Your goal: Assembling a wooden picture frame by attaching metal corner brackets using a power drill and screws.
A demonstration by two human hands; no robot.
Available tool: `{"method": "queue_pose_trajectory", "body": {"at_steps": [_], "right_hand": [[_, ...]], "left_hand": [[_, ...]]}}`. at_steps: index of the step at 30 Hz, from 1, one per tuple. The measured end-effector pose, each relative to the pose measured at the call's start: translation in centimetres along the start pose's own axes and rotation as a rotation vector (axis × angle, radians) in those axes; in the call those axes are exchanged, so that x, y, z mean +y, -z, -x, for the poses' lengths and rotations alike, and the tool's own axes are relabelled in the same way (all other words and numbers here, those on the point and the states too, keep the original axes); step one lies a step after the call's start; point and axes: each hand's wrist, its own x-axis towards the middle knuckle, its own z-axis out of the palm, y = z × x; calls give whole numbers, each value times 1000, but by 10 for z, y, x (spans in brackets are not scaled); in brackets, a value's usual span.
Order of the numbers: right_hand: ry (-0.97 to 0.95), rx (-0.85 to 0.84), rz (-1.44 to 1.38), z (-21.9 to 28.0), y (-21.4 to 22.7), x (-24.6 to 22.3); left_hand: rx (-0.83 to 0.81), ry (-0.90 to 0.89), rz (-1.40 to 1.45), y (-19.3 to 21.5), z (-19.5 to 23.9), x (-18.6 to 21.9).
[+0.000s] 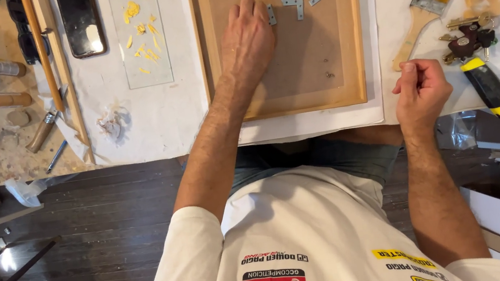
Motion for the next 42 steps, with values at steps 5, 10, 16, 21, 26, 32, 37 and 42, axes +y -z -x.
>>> {"method": "queue_pose_trajectory", "body": {"at_steps": [5,10,16,21,26,32,37,42], "right_hand": [[37,14,22,0,-2,0],[59,30,37,1,-5,0],[69,56,31,1,-4,8],[-111,91,-102,1,-2,11],[-154,104,-166,5,-4,-14],[-200,-307,-289,21,-27,-89],[98,-769,-297,23,-64,-155],[183,-865,-326,31,-102,-168]], "left_hand": [[-138,51,-85,12,-10,-1],[-285,63,-39,22,-24,-4],[-311,-64,-214,1,-27,-22],[-214,-87,-417,7,-33,-56],[282,38,18,60,-5,-49],[293,-416,279,106,106,-6],[308,-446,321,95,169,-5],[436,-345,258,87,195,-19]]}}
